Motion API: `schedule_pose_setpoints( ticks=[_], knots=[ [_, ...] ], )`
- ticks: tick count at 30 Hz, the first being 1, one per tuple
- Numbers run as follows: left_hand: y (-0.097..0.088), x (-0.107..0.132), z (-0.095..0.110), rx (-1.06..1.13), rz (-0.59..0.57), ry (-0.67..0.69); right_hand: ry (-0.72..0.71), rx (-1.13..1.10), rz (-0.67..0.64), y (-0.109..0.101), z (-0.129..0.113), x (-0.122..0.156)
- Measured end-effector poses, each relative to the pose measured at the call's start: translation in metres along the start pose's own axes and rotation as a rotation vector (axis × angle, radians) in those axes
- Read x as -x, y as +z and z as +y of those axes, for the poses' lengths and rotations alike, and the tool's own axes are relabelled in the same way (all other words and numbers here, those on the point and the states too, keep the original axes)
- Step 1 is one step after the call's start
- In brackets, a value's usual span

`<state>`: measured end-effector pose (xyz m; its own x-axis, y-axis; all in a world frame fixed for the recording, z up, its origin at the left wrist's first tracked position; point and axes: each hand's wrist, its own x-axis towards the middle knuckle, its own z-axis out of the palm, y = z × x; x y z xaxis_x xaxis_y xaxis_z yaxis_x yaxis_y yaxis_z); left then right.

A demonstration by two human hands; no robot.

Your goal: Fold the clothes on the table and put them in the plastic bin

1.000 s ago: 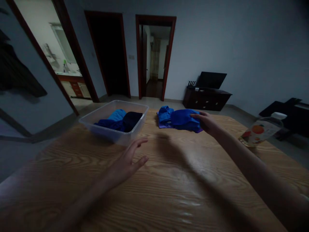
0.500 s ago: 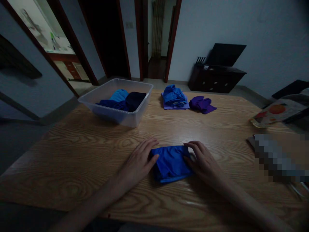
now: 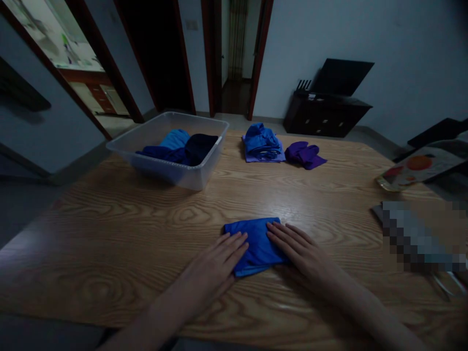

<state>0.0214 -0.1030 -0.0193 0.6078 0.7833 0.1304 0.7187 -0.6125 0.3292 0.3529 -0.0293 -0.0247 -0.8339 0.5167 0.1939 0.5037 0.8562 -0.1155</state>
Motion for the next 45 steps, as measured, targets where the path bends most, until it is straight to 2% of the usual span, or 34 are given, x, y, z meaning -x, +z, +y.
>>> schedule_pose_setpoints(
  ticks=[3, 6, 9, 12, 16, 19, 21, 26, 28, 30, 34, 38, 40, 43, 45],
  knots=[
    [-0.019, -0.003, -0.011, 0.200, -0.023, 0.001, -0.080, 0.026, 0.048, -0.005, 0.007, 0.002],
    [-0.033, -0.011, -0.018, 0.361, 0.008, -0.096, -0.087, -0.025, 0.086, -0.016, 0.008, -0.005],
    [-0.050, -0.026, -0.023, 0.474, 0.071, -0.215, -0.014, -0.138, 0.161, -0.034, 0.005, -0.018],
    [-0.074, -0.050, -0.025, 0.616, 0.195, -0.286, 0.152, -0.255, 0.226, -0.059, 0.004, -0.032],
    [-0.104, -0.081, -0.016, 0.692, 0.365, -0.230, 0.335, -0.411, 0.250, -0.095, 0.003, -0.048],
    [-0.113, -0.099, -0.005, 0.699, 0.397, -0.166, 0.292, -0.463, 0.271, -0.110, 0.001, -0.061],
    [-0.113, -0.108, -0.001, 0.691, 0.399, -0.148, 0.243, -0.459, 0.253, -0.111, -0.001, -0.071],
    [-0.108, -0.120, -0.002, 0.731, 0.421, -0.101, 0.203, -0.464, 0.211, -0.098, -0.002, -0.095],
    [-0.109, -0.120, -0.005, 0.736, 0.448, -0.088, 0.189, -0.508, 0.196, -0.099, 0.000, -0.101],
    [-0.110, -0.117, -0.008, 0.715, 0.422, -0.084, 0.190, -0.549, 0.193, -0.106, 0.004, -0.103],
    [-0.100, -0.105, -0.021, 0.677, 0.290, -0.082, 0.301, -0.729, 0.281, -0.124, 0.012, -0.101],
    [-0.076, -0.094, -0.038, 0.728, 0.335, -0.134, 0.501, -1.013, 0.448, -0.134, 0.016, -0.095],
    [-0.063, -0.091, -0.044, 0.748, 0.331, -0.188, 0.542, -1.040, 0.514, -0.137, 0.015, -0.093],
    [-0.047, -0.095, -0.046, 0.736, 0.221, -0.220, 0.553, -1.004, 0.563, -0.139, 0.013, -0.092],
    [-0.043, -0.099, -0.042, 0.730, 0.194, -0.223, 0.587, -1.011, 0.579, -0.139, 0.012, -0.091]
  ],
)
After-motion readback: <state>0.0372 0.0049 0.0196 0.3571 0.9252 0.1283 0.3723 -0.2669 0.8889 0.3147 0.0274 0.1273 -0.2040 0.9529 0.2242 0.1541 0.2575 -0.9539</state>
